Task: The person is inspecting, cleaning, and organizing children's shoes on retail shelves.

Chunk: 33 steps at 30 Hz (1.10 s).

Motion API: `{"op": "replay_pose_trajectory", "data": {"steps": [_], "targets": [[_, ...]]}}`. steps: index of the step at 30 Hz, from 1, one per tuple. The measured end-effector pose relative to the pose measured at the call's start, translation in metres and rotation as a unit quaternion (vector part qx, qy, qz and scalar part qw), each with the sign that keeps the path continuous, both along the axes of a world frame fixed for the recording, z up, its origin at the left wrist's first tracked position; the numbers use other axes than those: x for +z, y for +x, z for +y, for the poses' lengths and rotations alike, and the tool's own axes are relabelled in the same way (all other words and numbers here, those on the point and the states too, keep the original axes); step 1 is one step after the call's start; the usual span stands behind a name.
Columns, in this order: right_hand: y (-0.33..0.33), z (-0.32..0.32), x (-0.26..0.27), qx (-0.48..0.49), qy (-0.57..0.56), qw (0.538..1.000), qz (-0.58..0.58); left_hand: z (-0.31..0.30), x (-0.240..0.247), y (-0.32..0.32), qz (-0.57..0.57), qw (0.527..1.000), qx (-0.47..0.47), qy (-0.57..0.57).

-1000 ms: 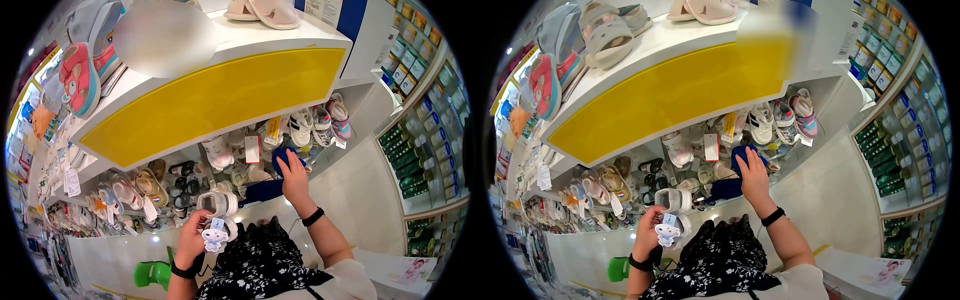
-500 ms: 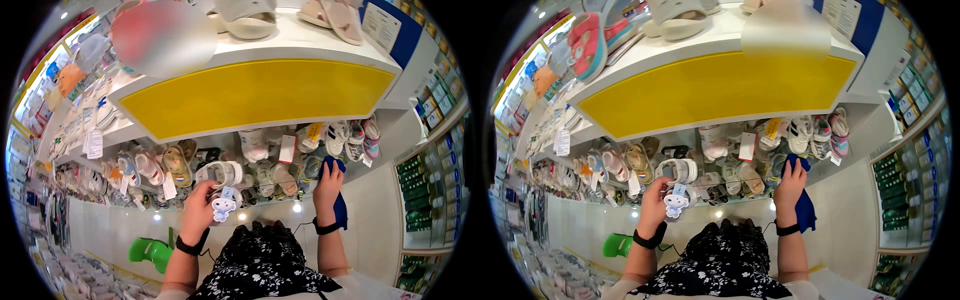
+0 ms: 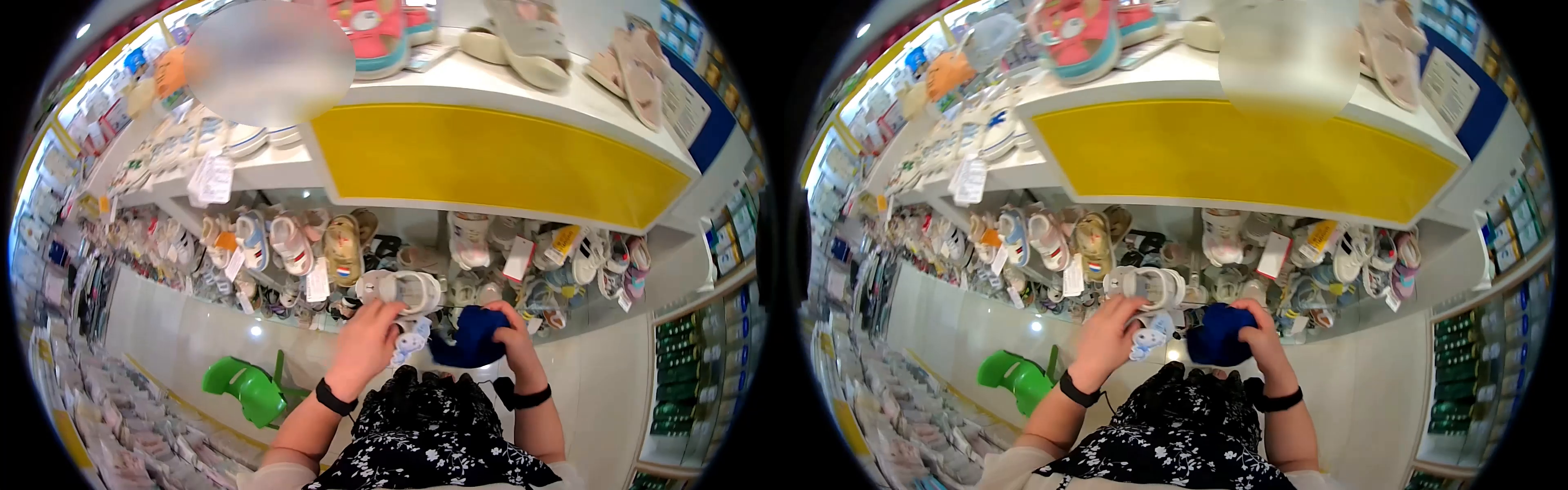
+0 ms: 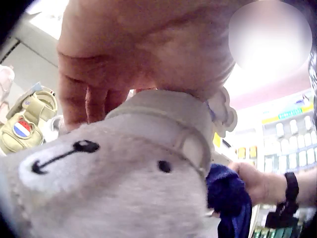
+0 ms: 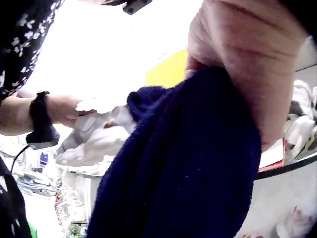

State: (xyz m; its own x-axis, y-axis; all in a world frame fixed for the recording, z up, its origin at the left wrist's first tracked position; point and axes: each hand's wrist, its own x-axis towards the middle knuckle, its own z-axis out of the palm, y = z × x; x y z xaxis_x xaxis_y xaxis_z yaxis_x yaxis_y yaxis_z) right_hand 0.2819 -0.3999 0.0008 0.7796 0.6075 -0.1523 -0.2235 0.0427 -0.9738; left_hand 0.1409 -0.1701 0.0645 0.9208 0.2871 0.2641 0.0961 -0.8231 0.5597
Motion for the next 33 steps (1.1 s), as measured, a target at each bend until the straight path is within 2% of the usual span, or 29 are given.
{"op": "replay_pose_trajectory", "data": {"steps": [2, 4, 5, 8, 9, 12, 16, 18, 20, 22, 24, 29, 32, 33], "targets": [[-0.011, -0.002, 0.025, 0.077, -0.039, 0.993, 0.082, -0.005, -0.007, -0.009, -0.026, 0.996, -0.006, 0.082], [-0.013, 0.002, 0.019, 0.196, -0.045, 0.979, -0.011, -0.007, -0.013, -0.015, -0.011, 0.992, -0.008, 0.122], [-0.019, 0.007, 0.017, 0.185, -0.069, 0.978, 0.062, -0.007, -0.016, -0.017, -0.006, 0.991, -0.018, 0.135], [-0.031, 0.033, 0.024, 0.129, -0.103, 0.986, -0.009, -0.009, -0.022, -0.022, 0.003, 0.991, -0.034, 0.130], [-0.033, 0.042, 0.029, 0.118, -0.174, 0.976, -0.059, -0.011, -0.018, -0.024, 0.008, 0.991, -0.040, 0.131], [-0.033, 0.062, 0.022, 0.132, -0.246, 0.938, -0.207, -0.012, -0.018, -0.029, 0.008, 0.989, -0.058, 0.134], [-0.024, 0.087, 0.039, 0.120, -0.298, 0.914, -0.246, -0.005, -0.005, -0.033, 0.015, 0.991, -0.058, 0.119], [-0.014, 0.096, 0.054, 0.066, -0.303, 0.902, -0.301, -0.004, -0.002, -0.037, -0.011, 0.994, -0.030, 0.107], [0.005, 0.105, 0.072, 0.032, -0.310, 0.874, -0.373, -0.002, 0.001, -0.044, -0.025, 0.997, -0.005, 0.075], [0.018, 0.119, 0.098, 0.011, -0.360, 0.818, -0.448, 0.001, 0.005, -0.051, -0.030, 0.999, 0.008, 0.025], [0.036, 0.135, 0.096, -0.001, -0.388, 0.750, -0.535, 0.006, -0.008, -0.059, -0.016, 1.000, -0.003, -0.006], [0.061, 0.178, 0.090, 0.081, -0.493, 0.697, -0.515, 0.011, -0.016, -0.074, -0.010, 0.999, 0.001, -0.054], [0.076, 0.200, 0.075, 0.090, -0.502, 0.673, -0.536, 0.016, -0.018, -0.077, -0.019, 0.998, 0.009, -0.061], [0.083, 0.205, 0.064, 0.056, -0.495, 0.658, -0.564, 0.017, -0.019, -0.078, -0.026, 0.997, 0.014, -0.065]]}}
